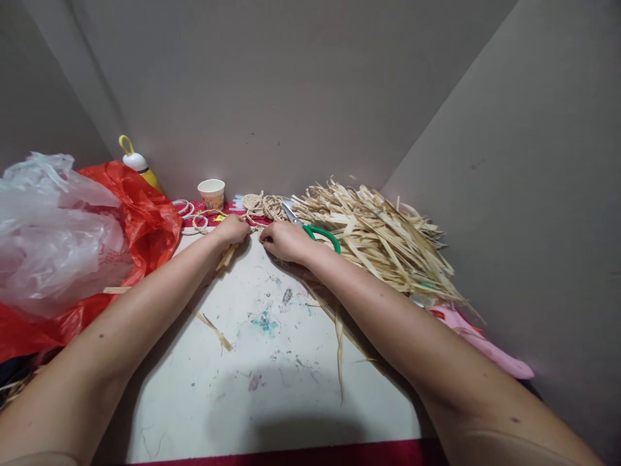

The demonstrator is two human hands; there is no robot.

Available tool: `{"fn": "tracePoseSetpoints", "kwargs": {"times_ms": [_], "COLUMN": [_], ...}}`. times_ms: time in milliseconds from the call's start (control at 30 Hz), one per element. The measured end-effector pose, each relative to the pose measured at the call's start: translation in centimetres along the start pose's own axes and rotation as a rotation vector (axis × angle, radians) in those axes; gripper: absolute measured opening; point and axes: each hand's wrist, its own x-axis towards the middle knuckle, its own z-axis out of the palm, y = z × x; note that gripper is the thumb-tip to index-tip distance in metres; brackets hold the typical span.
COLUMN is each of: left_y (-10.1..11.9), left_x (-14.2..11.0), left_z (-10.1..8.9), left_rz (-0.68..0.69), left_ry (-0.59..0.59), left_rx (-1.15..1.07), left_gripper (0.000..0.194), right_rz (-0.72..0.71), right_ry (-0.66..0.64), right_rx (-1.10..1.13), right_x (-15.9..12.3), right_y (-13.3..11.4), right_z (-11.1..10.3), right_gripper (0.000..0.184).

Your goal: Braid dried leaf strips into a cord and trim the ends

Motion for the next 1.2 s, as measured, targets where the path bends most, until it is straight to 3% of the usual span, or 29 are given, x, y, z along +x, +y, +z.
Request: {"fn": "tracePoseSetpoints", "kwargs": {"times_ms": [267, 467, 600, 800, 1033, 1200], "left_y": [-0.3, 0.1, 0.0, -0.3, -0.7, -1.1], "left_x": [-0.6, -0.3, -0.3, -0.2, 0.2, 0.1], "left_z": [0.8, 0.2, 0.3, 1.7, 2.3, 2.3], "left_rz": [-0.047, -0.231, -0.194, -0.069, 0.118, 0.218], "left_ry": [-0.02, -0.188, -0.165, 0.071, 0.219, 0.289], "left_rx": [-0.334, -0.569, -0.544, -0.449, -0.142, 0.081], "left_gripper": [0.025, 0.029, 0.03, 0.029, 0.015, 0.01], "right_rz": [-0.021, -0.068, -0.087, -0.154, -0.085, -0.085], "right_ry": [0.004, -0.066, -0.014, 0.027, 0.021, -0.006], "right_rx": [-0.05, 0.087, 0.09, 0.101, -0.014, 0.12], "right_x": [0.7, 3.5, 5.2, 5.9, 5.6, 6.5], "right_y": [0.0, 0.9, 1.4, 1.6, 1.9, 2.3], "right_z": [-0.2, -0.6, -0.6, -0.8, -2.1, -2.1], "right_gripper": [0.026, 0.025, 0.026, 0.023, 0.024, 0.029]}}
